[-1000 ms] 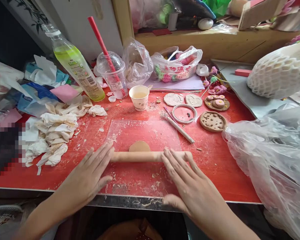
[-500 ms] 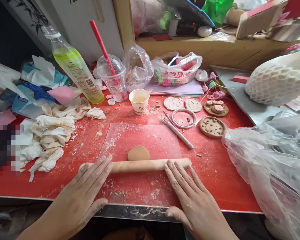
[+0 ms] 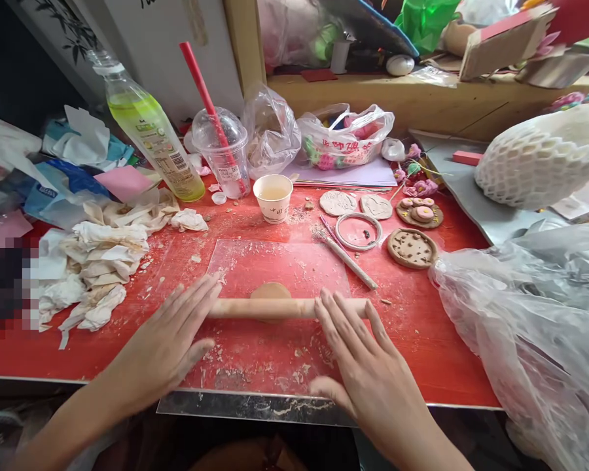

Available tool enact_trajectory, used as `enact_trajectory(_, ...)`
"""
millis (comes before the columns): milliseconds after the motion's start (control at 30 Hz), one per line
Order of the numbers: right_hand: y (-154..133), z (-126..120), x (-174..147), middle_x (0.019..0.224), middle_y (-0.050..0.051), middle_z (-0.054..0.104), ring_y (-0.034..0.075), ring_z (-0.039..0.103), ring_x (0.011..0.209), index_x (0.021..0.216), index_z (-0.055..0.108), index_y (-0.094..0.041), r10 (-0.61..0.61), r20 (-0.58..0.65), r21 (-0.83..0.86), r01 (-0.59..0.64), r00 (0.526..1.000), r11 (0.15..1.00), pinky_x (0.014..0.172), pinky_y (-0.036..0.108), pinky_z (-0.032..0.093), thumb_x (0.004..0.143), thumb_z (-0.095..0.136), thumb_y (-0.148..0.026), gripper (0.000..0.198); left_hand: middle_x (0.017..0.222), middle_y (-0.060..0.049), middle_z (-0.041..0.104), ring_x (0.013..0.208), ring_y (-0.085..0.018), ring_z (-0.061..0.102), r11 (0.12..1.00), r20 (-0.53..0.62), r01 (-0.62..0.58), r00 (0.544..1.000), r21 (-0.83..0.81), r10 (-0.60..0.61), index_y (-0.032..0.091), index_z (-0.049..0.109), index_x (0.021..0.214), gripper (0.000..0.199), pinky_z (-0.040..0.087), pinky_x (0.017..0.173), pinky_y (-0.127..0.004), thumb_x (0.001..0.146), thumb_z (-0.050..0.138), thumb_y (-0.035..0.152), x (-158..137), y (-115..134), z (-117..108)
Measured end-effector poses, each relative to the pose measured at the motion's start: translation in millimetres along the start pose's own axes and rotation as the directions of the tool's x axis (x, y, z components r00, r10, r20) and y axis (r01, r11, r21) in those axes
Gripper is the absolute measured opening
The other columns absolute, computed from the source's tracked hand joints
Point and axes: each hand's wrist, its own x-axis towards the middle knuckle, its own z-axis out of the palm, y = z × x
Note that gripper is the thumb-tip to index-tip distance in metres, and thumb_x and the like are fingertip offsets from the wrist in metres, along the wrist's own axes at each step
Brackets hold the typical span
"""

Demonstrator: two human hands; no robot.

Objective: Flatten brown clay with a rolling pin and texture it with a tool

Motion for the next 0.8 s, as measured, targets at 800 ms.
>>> enact_trajectory(800,0,-4,-31,0.150,0.013,0.029,0.022,0.010,0.142,0.148,0.011,-0.005,-0.122,0.095,0.097,0.113,0.988,0.989,0.115,0.039,0.004,0.086,0.023,-0.066,0.088,0.152,-0.016,0.018,0.141,-0.028,0.017,0.999,-0.054,-0.020,0.998,0.051,0.023,0.003,0.020,0.144,0.065,0.010,0.116,-0.041,0.093,0.031,0.043,-39,28,-12)
